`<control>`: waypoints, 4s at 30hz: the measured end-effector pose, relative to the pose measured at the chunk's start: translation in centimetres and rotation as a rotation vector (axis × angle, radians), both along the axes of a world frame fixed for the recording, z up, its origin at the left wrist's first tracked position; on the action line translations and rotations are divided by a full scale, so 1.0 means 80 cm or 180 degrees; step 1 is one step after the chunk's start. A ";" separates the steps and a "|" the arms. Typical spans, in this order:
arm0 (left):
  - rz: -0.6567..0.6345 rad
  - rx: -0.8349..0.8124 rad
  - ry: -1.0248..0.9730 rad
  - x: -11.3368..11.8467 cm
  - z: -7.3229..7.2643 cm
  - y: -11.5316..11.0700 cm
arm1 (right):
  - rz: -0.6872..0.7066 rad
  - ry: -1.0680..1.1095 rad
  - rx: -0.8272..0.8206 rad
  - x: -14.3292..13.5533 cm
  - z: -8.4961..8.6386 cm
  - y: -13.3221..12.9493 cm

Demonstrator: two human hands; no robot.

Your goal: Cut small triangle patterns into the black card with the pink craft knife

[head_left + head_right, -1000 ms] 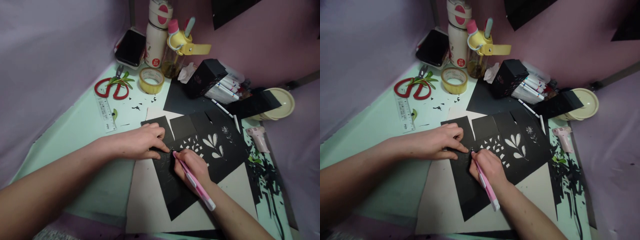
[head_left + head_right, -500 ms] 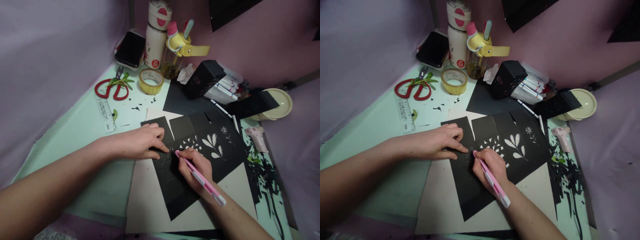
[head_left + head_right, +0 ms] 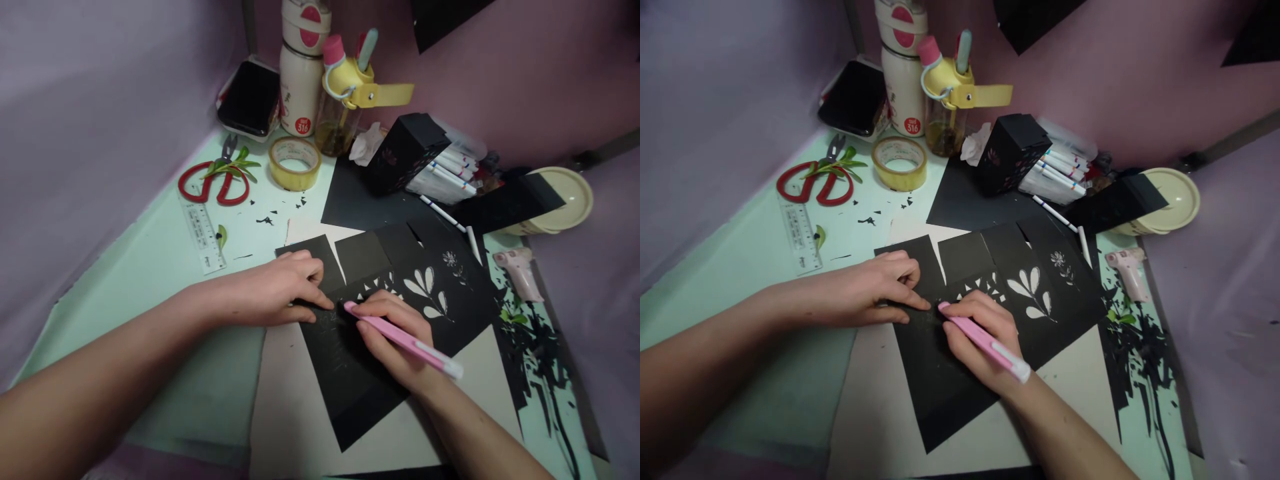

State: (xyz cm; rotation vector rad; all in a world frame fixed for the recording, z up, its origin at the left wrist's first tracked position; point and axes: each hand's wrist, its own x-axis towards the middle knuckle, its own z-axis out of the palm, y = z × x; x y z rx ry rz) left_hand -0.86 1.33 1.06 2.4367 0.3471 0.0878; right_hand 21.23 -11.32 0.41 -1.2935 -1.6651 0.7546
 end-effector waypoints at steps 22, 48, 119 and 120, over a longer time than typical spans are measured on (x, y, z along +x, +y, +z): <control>0.0001 -0.0064 0.0053 -0.001 0.002 -0.001 | -0.0252 -0.0096 0.0162 -0.005 -0.003 0.001; 0.0045 -0.0070 0.0075 0.000 0.001 -0.003 | -0.0416 -0.0321 -0.0077 -0.004 -0.003 0.001; 0.0680 0.0465 -0.0234 0.085 -0.019 -0.069 | -0.1120 0.0202 -0.0583 0.038 -0.018 -0.057; 0.0682 0.0464 -0.0233 0.085 -0.019 -0.069 | -0.1106 0.0198 -0.0579 0.038 -0.019 -0.056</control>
